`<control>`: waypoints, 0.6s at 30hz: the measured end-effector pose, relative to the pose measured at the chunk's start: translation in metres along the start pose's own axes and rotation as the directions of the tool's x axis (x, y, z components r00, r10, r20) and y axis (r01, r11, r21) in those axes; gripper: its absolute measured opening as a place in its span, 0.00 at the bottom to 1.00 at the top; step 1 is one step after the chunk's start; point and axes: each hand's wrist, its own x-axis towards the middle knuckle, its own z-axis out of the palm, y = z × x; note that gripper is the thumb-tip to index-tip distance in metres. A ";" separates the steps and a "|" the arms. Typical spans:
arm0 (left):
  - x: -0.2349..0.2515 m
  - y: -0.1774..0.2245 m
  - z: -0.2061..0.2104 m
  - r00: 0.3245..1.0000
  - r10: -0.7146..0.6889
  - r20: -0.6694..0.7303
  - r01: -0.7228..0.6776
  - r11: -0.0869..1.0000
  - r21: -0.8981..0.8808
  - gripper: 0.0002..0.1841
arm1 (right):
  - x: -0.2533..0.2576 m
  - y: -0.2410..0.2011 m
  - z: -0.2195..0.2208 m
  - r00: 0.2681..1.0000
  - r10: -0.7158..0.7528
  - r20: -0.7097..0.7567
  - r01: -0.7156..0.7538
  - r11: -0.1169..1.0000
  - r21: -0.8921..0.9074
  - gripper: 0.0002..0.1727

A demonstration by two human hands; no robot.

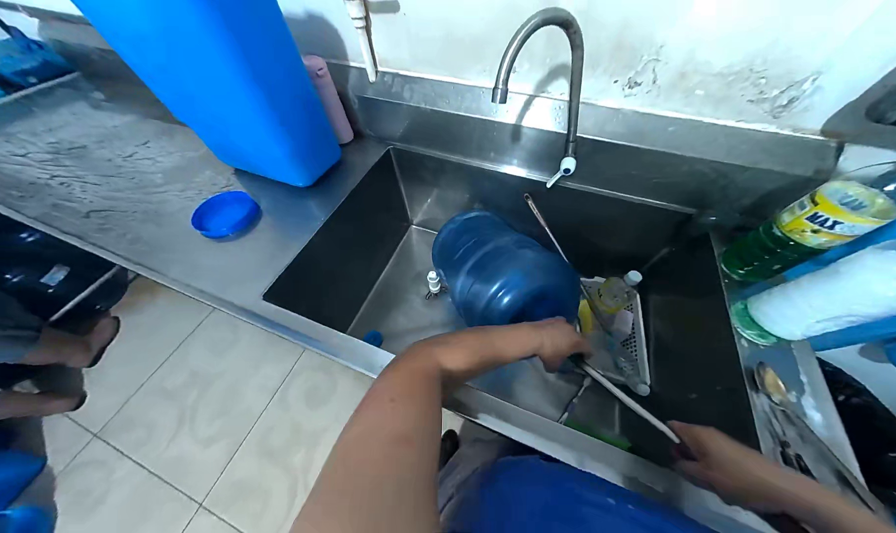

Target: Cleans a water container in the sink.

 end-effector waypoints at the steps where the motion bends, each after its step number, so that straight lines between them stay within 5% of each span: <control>1: -0.002 0.002 0.000 0.999 -0.030 -0.012 0.030 0.999 -0.031 0.39 | 0.002 -0.001 -0.009 1.000 -0.024 -0.006 0.024 0.999 0.030 0.09; 2: -0.002 0.003 0.005 0.986 -0.064 -0.153 0.049 0.994 -0.099 0.38 | 0.007 -0.007 -0.014 0.998 -0.056 -0.026 0.059 0.990 0.129 0.05; 4: 0.010 0.000 0.025 0.832 -0.085 -0.548 -0.002 0.988 -0.155 0.35 | 0.032 -0.036 -0.014 0.995 -0.071 -0.072 0.091 0.937 0.338 0.05; 5: 0.015 -0.002 0.030 0.788 -0.073 -0.611 -0.010 0.991 -0.131 0.34 | 0.053 -0.052 -0.013 0.994 -0.075 -0.081 0.097 0.943 0.319 0.06; 8: 0.013 0.000 -0.002 0.986 -0.024 -0.163 0.022 1.000 -0.015 0.35 | 0.098 -0.066 -0.023 0.998 -0.063 -0.018 0.061 0.996 -0.061 0.12; 10: 0.003 0.003 -0.022 1.000 -0.023 -0.018 0.023 1.000 0.018 0.37 | 0.080 -0.065 -0.032 0.995 -0.103 -0.002 0.103 0.995 0.015 0.09; 12: -0.009 -0.002 -0.006 0.924 0.139 -0.356 -0.136 0.990 0.034 0.29 | 0.024 -0.050 -0.021 0.988 -0.150 -0.026 0.143 0.858 0.493 0.04; 14: -0.005 -0.018 0.009 0.743 0.280 -0.607 -0.252 0.958 0.134 0.15 | -0.037 -0.029 0.003 0.991 -0.130 -0.012 0.106 0.749 0.654 0.08; 16: 0.002 -0.024 0.023 0.745 0.327 -0.582 -0.274 0.945 0.181 0.09 | -0.069 0.033 0.013 0.994 -0.078 -0.073 0.097 0.940 0.326 0.03; 18: 0.011 -0.020 0.032 0.799 0.305 -0.518 -0.248 0.952 0.178 0.12 | -0.073 0.087 -0.008 0.974 -0.082 -0.210 0.059 0.992 -0.115 0.17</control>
